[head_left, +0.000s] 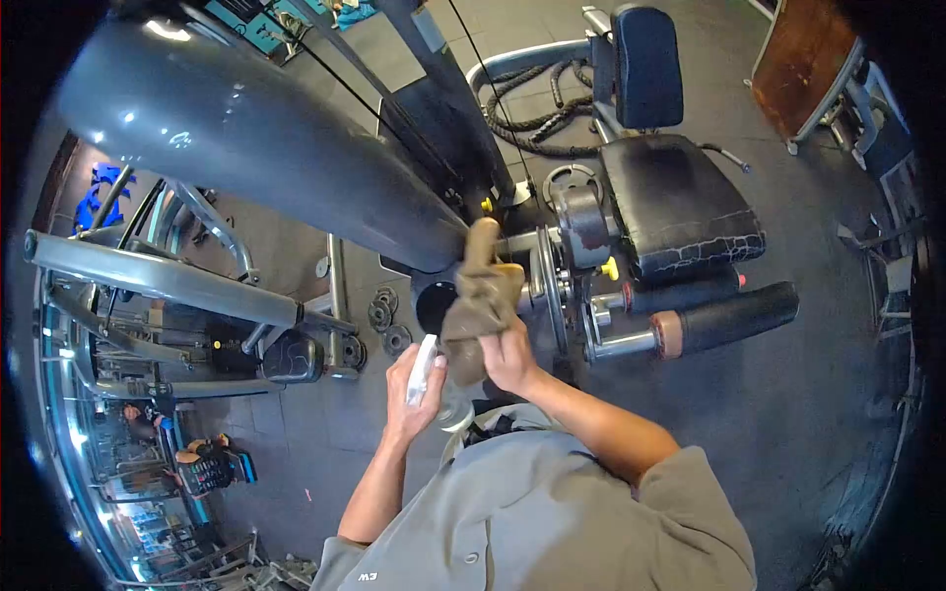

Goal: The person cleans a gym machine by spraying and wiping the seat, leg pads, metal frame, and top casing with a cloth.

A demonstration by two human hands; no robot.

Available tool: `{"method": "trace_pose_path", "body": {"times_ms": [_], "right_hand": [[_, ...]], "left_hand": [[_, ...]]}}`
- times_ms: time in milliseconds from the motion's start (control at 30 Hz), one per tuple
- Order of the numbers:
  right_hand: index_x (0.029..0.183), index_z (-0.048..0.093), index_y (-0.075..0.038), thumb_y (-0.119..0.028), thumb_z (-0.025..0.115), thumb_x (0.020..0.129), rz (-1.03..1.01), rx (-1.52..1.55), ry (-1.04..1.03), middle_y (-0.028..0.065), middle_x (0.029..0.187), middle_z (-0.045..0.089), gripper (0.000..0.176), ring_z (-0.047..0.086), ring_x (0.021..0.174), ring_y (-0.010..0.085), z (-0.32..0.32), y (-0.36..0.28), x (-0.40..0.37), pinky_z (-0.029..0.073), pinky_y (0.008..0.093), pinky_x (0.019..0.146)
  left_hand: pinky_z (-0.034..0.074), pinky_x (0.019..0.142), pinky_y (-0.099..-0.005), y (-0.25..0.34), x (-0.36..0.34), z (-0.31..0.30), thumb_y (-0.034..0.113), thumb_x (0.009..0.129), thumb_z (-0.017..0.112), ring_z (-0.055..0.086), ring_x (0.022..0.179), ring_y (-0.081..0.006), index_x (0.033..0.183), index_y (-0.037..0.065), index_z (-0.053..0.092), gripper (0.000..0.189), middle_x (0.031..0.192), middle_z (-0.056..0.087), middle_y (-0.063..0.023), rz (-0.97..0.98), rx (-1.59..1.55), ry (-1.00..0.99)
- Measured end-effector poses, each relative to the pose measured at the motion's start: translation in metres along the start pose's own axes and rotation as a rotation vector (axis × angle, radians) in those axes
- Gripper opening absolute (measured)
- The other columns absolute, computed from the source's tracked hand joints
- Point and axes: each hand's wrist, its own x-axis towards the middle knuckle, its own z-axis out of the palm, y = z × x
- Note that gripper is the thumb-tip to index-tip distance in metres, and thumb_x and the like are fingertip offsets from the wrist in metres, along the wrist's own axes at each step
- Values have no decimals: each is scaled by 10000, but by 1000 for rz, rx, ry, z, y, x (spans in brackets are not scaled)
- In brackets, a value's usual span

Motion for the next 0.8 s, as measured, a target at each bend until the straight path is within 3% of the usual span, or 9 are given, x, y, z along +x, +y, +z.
{"method": "trace_pose_path", "body": {"times_ms": [100, 167, 267, 367, 467, 500, 567, 667, 800], "right_hand": [[1215, 618, 35, -168, 494, 1019, 126, -89, -43, 265, 1191, 641, 309, 590, 1149, 425, -16, 17, -30, 431, 469, 1011], [1210, 624, 30, -159, 488, 1019, 293, -142, -13, 260, 1187, 648, 301, 592, 1158, 429, -17, 3, -41, 423, 481, 1023], [1205, 633, 19, -185, 503, 1013, 204, 21, 158, 251, 1178, 660, 308, 576, 1169, 449, -7, -33, -43, 407, 490, 1044], [1215, 615, 64, -200, 547, 978, 15, -236, 170, 273, 1277, 599, 361, 510, 1239, 469, 20, -44, -20, 391, 504, 1061], [1218, 585, 127, -198, 595, 929, -152, -691, 324, 304, 1380, 498, 435, 413, 1332, 491, 55, -30, 38, 358, 524, 1100], [1214, 565, 165, -181, 609, 898, -1, -836, 222, 323, 1431, 421, 471, 329, 1389, 523, 65, -31, 39, 331, 541, 1127], [1200, 573, 160, -185, 600, 905, 106, -1039, 217, 322, 1398, 449, 455, 331, 1390, 531, 81, -40, 28, 314, 555, 1141], [1192, 584, 151, -169, 574, 908, -281, -1209, 39, 315, 1339, 498, 429, 352, 1387, 522, 65, -29, -19, 309, 583, 1136], [1139, 623, 106, -111, 589, 827, -179, -808, 249, 304, 1203, 575, 382, 359, 1382, 540, 86, -60, -33, 312, 600, 1138]], "left_hand": [[428, 621, -347, -8, 10, -7, 202, 948, 599, 533, 651, -201, 880, -20, 647, 237, 722, 542, -102, 36, 90, -61], [435, 626, -349, -10, 14, -13, 190, 944, 603, 542, 652, -206, 865, -13, 662, 226, 719, 544, -101, 51, 53, -84], [448, 633, -355, -24, 19, -24, 184, 941, 600, 571, 661, -230, 866, -15, 671, 224, 729, 558, -114, 126, -2, -126], [457, 639, -366, -47, 22, -37, 170, 936, 595, 582, 663, -249, 866, -14, 675, 213, 739, 566, -118, 178, -34, -155], [462, 641, -377, -66, 20, -59, 150, 925, 603, 588, 667, -261, 865, -17, 671, 190, 751, 575, -121, 227, -126, -164], [467, 642, -389, -75, 15, -68, 146, 919, 617, 591, 671, -285, 851, -13, 659, 178, 753, 577, -131, 239, -148, -169], [479, 644, -412, -92, 13, -82, 138, 908, 646, 598, 679, -332, 821, -4, 635, 168, 757, 581, -150, 278, -207, -166], [471, 650, -395, -135, 7, -97, 116, 904, 631, 589, 682, -303, 850, -9, 648, 137, 766, 584, -137, 333, -219, -211], [487, 670, -420, -167, -1, -108, 135, 895, 642, 609, 718, -334, 844, -3, 643, 147, 787, 604, -142, 319, -306, -208]]}}
